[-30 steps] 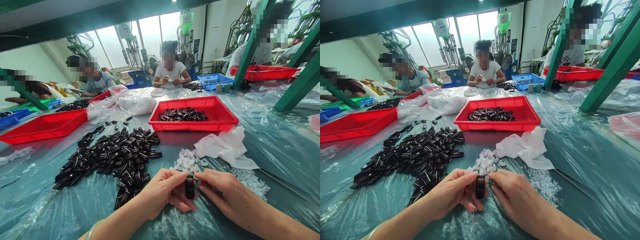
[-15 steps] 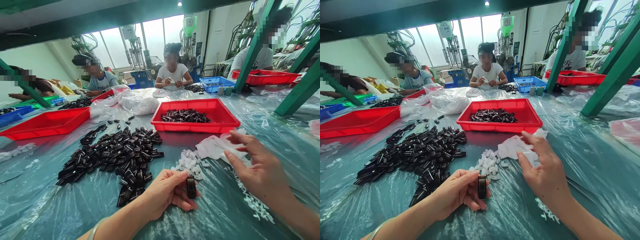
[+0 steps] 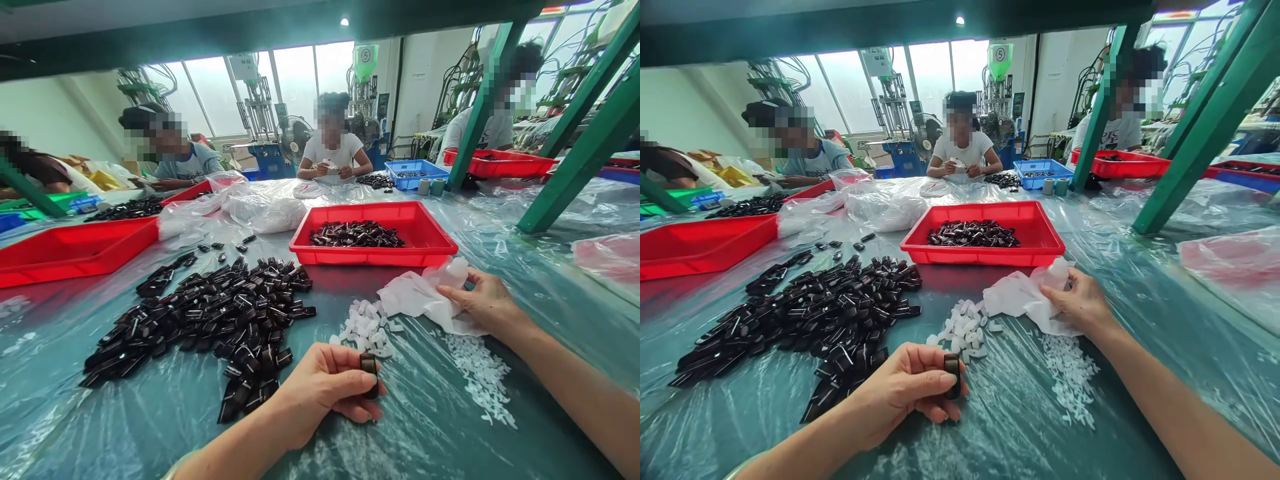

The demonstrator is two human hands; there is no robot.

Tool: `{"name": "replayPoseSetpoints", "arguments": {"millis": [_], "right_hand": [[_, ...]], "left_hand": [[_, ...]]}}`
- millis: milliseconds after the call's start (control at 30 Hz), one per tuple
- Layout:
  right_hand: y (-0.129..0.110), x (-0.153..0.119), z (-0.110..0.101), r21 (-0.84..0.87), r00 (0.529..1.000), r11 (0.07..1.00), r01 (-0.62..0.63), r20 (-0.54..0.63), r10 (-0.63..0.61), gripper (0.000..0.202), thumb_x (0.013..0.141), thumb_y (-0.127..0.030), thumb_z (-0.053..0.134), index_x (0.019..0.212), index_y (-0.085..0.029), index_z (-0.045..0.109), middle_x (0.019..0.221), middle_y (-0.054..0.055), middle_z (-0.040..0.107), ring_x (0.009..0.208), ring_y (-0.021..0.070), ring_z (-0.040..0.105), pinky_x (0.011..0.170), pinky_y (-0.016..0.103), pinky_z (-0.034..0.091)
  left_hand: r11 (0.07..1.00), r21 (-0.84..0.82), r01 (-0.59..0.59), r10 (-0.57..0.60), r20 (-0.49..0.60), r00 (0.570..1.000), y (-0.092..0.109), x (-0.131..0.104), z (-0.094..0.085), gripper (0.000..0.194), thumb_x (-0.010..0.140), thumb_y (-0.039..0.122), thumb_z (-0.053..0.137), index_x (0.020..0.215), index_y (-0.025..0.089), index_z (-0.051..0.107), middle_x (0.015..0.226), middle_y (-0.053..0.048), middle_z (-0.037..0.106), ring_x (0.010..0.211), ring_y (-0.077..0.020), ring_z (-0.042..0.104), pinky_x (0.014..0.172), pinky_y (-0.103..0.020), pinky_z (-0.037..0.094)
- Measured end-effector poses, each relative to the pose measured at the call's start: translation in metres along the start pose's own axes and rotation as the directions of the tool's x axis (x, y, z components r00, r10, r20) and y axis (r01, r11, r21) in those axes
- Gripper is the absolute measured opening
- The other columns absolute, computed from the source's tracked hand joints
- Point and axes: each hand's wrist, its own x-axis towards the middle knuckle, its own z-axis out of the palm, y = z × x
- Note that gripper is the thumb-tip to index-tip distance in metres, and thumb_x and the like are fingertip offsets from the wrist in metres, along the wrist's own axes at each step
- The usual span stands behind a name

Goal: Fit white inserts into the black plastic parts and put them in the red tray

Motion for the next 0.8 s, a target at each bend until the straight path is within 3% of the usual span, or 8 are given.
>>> {"name": "replayPoseSetpoints", "arguments": {"millis": [100,200,300,367,433,500,633,800], "right_hand": [[-0.003,-0.003,-0.002,-0.045,0.993,0.992,0.116,0.028,-0.115,0.029,0.069,-0.042,0.059,0.082,-0.016,0.065,0.069,0.006,0.067,0.057,0.0212,0.061,0.047,0.029,0.045],[-0.011,-0.009,-0.005,-0.094,0.960,0.957,0.275,-0.027,-0.279,0.030,0.073,-0.037,0.056,0.094,-0.017,0.063,0.092,0.010,0.067,0.078,0.0256,0.062,0.059,0.033,0.047],[-0.025,-0.022,-0.005,-0.129,0.893,0.892,0.434,-0.072,-0.445,0.034,0.073,-0.026,0.056,0.106,-0.020,0.059,0.108,0.010,0.061,0.101,0.0293,0.055,0.079,0.042,0.044],[-0.035,-0.035,-0.003,-0.164,0.822,0.818,0.552,-0.059,-0.566,0.035,0.074,-0.017,0.053,0.108,-0.022,0.057,0.106,0.008,0.062,0.103,0.0287,0.054,0.084,0.045,0.039],[-0.045,-0.049,0.000,-0.228,0.706,0.693,0.684,-0.032,-0.708,0.037,0.076,-0.009,0.046,0.109,-0.024,0.055,0.105,0.008,0.061,0.099,0.0271,0.055,0.082,0.046,0.037],[-0.052,-0.061,0.002,-0.255,0.622,0.603,0.756,-0.006,-0.783,0.040,0.075,-0.003,0.044,0.108,-0.024,0.055,0.104,0.007,0.061,0.096,0.0247,0.056,0.081,0.044,0.036],[-0.061,-0.075,0.004,-0.246,0.545,0.523,0.816,0.032,-0.838,0.044,0.075,0.004,0.039,0.106,-0.024,0.056,0.101,0.006,0.061,0.095,0.0216,0.056,0.081,0.042,0.034],[-0.067,-0.083,0.004,-0.258,0.518,0.492,0.831,0.039,-0.855,0.040,0.078,0.003,0.039,0.100,-0.024,0.059,0.100,0.006,0.063,0.096,0.0214,0.058,0.086,0.043,0.031]], "left_hand": [[1.000,0.013,0.006,-0.006,0.007,1.000,-0.001,0.000,0.001,0.025,0.063,0.027,0.071,0.081,0.009,0.066,0.078,-0.008,0.066,0.058,-0.0122,0.064,0.049,-0.014,0.048],[0.999,0.035,0.005,-0.006,0.016,1.000,-0.002,-0.001,0.002,0.024,0.063,0.027,0.070,0.079,0.009,0.067,0.078,-0.008,0.066,0.058,-0.0120,0.064,0.049,-0.014,0.047],[0.999,0.050,-0.007,0.005,0.043,0.999,-0.004,-0.002,0.005,0.023,0.063,0.027,0.070,0.077,0.008,0.068,0.075,-0.008,0.066,0.057,-0.0114,0.063,0.049,-0.015,0.047],[0.999,0.053,-0.002,-0.001,0.055,0.998,-0.004,-0.002,0.006,0.024,0.062,0.027,0.070,0.076,0.008,0.069,0.073,-0.008,0.065,0.056,-0.0108,0.062,0.049,-0.015,0.047],[0.999,0.052,0.011,-0.015,0.064,0.998,-0.004,-0.003,0.007,0.024,0.061,0.028,0.070,0.075,0.008,0.069,0.072,-0.007,0.065,0.054,-0.0101,0.061,0.049,-0.016,0.047],[0.998,0.055,0.022,-0.027,0.078,0.997,-0.003,-0.003,0.008,0.024,0.061,0.028,0.070,0.074,0.008,0.070,0.070,-0.007,0.064,0.053,-0.0094,0.060,0.048,-0.015,0.047],[0.998,0.063,0.030,-0.037,0.116,0.993,-0.003,-0.002,0.007,0.023,0.063,0.028,0.069,0.075,0.008,0.070,0.063,-0.005,0.061,0.052,-0.0091,0.059,0.048,-0.015,0.046],[0.997,0.071,0.040,-0.050,0.140,0.989,-0.004,-0.003,0.007,0.024,0.063,0.030,0.069,0.075,0.009,0.070,0.065,-0.005,0.062,0.051,-0.0085,0.058,0.047,-0.016,0.046]]}}
